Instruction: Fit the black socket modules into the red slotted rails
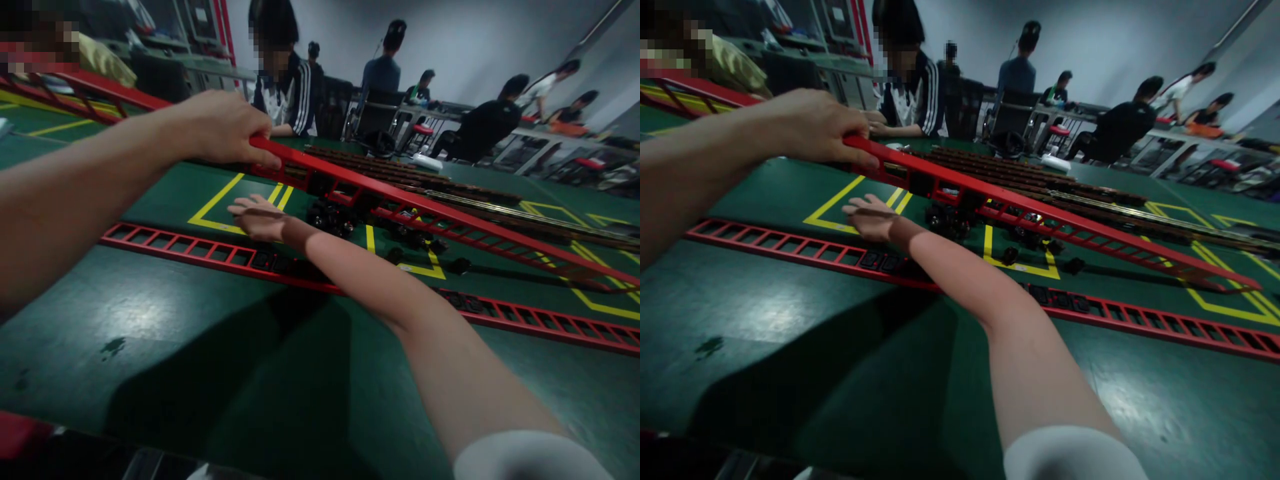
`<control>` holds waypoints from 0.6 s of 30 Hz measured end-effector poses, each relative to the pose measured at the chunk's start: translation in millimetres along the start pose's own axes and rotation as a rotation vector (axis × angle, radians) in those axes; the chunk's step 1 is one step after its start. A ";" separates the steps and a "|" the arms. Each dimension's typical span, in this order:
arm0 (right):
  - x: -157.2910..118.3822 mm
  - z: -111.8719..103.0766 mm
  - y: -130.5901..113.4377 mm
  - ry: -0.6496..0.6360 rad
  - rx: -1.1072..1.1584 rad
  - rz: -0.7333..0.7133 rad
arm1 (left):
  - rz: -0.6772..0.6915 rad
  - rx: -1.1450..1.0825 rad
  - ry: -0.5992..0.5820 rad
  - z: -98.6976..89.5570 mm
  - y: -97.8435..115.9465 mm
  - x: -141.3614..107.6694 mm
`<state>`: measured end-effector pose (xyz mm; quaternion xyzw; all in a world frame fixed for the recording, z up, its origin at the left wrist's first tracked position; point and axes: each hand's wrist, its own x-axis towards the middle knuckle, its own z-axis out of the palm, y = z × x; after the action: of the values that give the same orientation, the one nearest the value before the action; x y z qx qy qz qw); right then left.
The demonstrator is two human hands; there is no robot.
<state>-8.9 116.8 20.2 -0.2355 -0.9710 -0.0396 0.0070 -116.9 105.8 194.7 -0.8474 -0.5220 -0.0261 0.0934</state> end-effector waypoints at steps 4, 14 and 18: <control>-40.2 -7.2 0.9 0.116 -0.009 0.087 | 0.127 0.203 -0.021 10.7 -0.8 3.2; -267.8 -53.4 -47.1 0.294 -0.168 0.454 | 0.222 -0.121 -0.245 64.9 -2.3 -5.3; -367.2 -45.3 17.9 0.082 -0.253 0.848 | 0.205 -0.243 -0.344 86.5 -0.6 -12.9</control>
<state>325.5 -38.7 54.9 -0.6104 -0.7749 -0.1608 0.0322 -127.9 110.8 108.1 -0.8929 -0.4346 0.0656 -0.0977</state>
